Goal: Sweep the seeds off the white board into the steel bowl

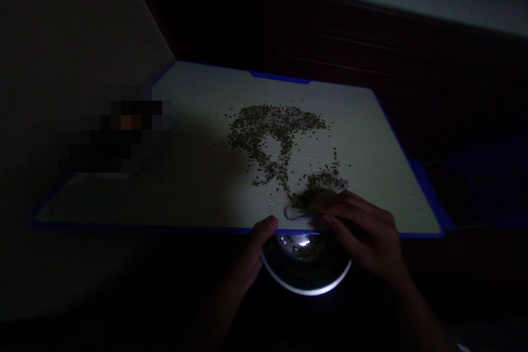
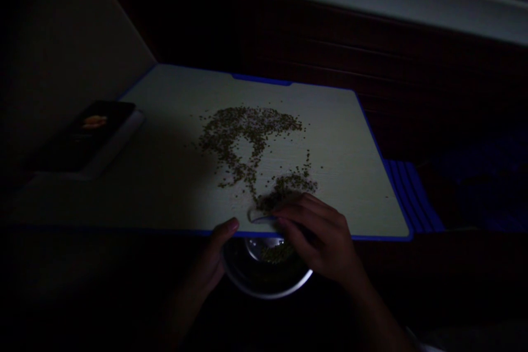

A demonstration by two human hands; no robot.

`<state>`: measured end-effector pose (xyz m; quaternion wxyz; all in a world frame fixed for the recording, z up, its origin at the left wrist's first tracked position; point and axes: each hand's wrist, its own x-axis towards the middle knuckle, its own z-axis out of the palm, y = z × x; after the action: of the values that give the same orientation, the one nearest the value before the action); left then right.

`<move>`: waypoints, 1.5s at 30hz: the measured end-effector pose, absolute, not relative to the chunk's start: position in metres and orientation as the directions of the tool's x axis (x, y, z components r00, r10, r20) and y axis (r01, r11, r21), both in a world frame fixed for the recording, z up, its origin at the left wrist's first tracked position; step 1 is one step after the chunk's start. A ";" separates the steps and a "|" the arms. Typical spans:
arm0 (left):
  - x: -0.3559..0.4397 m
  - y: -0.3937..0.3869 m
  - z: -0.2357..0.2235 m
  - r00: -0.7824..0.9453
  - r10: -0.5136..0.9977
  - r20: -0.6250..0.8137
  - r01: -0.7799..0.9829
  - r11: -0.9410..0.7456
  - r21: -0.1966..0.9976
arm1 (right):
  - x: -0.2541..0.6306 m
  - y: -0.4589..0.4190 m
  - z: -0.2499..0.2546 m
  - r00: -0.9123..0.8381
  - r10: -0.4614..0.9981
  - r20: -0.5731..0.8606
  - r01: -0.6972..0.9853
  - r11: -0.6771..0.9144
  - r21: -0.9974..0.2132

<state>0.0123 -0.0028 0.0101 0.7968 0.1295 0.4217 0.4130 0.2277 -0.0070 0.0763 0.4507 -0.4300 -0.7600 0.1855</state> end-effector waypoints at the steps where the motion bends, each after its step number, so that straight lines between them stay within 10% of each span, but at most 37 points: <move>1: 0.012 -0.003 0.011 0.297 0.768 -0.568 -0.547 0.624 0.558 | 0.227 -0.007 0.076 -0.221 0.821 0.526 0.485 0.561 -0.671; 16: 0.011 -0.001 -0.001 0.279 0.796 -0.536 -0.557 0.589 0.585 | 0.228 -0.010 0.068 0.151 0.848 0.508 0.577 0.341 -0.742; 45: 0.008 -0.003 -0.012 0.257 0.779 -0.571 -0.521 0.610 0.597 | 0.233 -0.012 0.070 -0.108 0.906 0.410 0.573 0.394 -0.719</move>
<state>0.0082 -0.0031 -0.0118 0.7794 0.1454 0.4443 0.4171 0.2328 -0.0119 0.0698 0.4254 -0.5146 -0.7183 0.1957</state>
